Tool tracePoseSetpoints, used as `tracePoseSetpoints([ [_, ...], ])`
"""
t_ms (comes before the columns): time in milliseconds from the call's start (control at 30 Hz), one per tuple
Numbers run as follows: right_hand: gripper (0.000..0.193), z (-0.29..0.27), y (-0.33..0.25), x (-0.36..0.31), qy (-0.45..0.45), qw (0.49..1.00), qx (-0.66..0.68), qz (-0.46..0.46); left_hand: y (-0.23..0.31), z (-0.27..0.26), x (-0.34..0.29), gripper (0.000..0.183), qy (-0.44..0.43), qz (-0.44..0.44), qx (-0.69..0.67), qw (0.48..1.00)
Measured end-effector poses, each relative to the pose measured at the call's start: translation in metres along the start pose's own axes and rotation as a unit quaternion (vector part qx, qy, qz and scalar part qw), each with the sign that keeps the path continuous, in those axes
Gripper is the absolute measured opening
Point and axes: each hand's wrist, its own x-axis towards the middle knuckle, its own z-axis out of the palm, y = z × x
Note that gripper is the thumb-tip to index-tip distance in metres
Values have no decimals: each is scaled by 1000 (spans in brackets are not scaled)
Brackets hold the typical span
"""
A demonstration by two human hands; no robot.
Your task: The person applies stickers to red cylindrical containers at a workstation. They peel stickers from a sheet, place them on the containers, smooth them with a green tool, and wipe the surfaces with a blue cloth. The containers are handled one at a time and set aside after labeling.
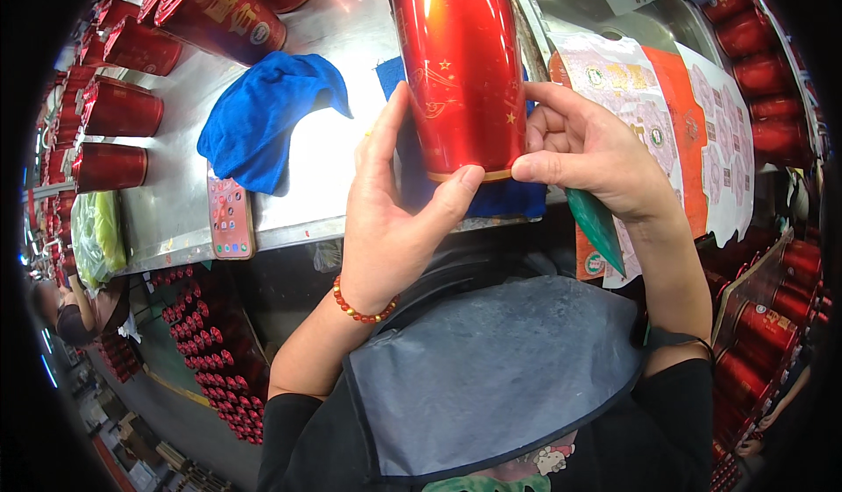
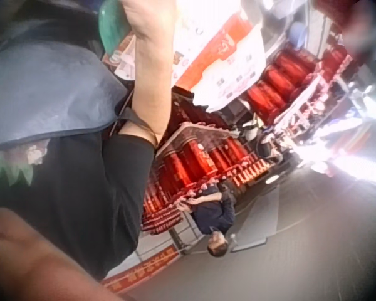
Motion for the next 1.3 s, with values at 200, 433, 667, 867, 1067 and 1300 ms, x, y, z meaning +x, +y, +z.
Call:
tracePoseSetpoints([
  [200, 73, -3, 1, 2, -10, 1000, -10, -1, 0, -1, 3, 85, -4, -7, -16, 1000],
  [433, 74, -3, 1, 0, -6, 1000, 7, 5, -2, -14, -16, 57, 42, 174, 165, 970],
  [667, 76, -2, 3, 3, -1, 1000, -15, 11, -4, -7, -22, 41, 48, 384, 316, 866],
  [867, 75, -3, 0, 2, -7, 1000, -1, 6, 8, 1, -14, 38, -4, 414, 349, 841],
  [1067, 78, -3, 1, 1, -8, 999, -30, 6, 0, -13, -27, 41, 18, 359, 337, 870],
  [1300, 77, -11, -3, 1, -24, 997, -69, 4, 11, 3, -23, 42, -16, 379, 350, 856],
])
